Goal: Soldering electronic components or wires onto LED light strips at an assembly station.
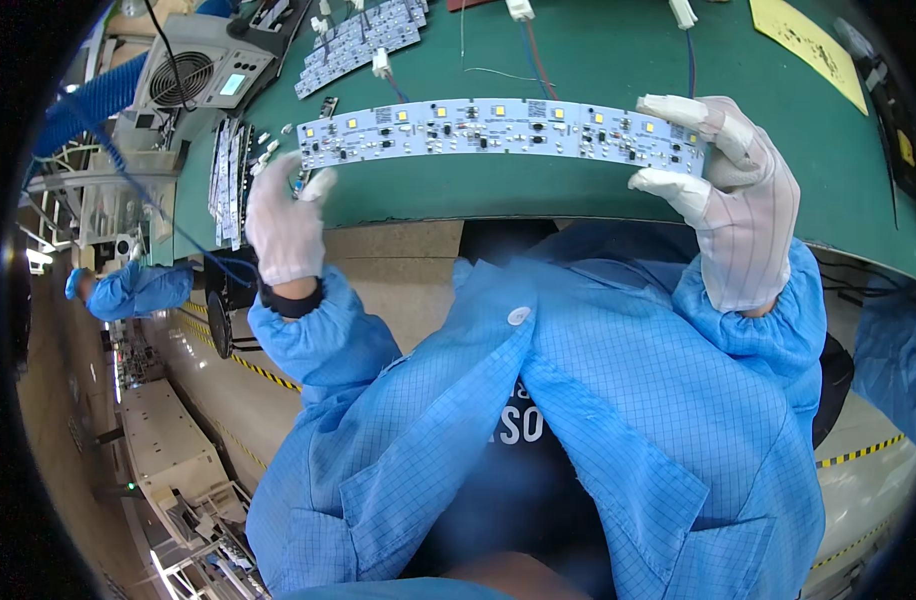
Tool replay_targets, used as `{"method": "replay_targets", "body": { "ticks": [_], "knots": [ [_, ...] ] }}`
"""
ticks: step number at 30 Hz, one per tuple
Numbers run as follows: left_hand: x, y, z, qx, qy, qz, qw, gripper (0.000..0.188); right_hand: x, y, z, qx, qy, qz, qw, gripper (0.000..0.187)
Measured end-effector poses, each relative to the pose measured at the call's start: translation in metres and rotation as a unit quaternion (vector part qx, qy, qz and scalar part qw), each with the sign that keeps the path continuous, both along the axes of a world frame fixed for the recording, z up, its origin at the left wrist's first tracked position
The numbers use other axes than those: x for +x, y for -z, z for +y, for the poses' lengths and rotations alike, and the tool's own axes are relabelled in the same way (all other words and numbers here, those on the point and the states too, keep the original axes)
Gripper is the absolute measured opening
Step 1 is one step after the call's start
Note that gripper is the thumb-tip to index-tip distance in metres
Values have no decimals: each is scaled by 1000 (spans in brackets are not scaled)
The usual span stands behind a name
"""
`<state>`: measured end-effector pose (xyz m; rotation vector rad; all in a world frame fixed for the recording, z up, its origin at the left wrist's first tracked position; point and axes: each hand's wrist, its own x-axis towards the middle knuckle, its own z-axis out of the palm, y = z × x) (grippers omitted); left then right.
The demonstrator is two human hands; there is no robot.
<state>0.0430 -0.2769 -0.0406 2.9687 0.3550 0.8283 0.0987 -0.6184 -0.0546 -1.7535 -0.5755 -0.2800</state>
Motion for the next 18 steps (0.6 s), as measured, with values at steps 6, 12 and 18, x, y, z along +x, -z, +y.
{"method": "replay_targets", "body": {
  "ticks": [6, 12, 18],
  "knots": [
    [-20, 27, 70, 36, -119, 64, 990, 31, 0, 0, 2, 18, -18, 25, 999, 37],
    [-15, 42, 79, 52, -115, 25, 992, 21, 0, 6, 3, 48, -31, 34, 998, 41],
    [-25, 29, 97, -120, -133, -110, 978, 21, 1, 8, -1, 45, -33, 42, 998, 40]
  ]
}}
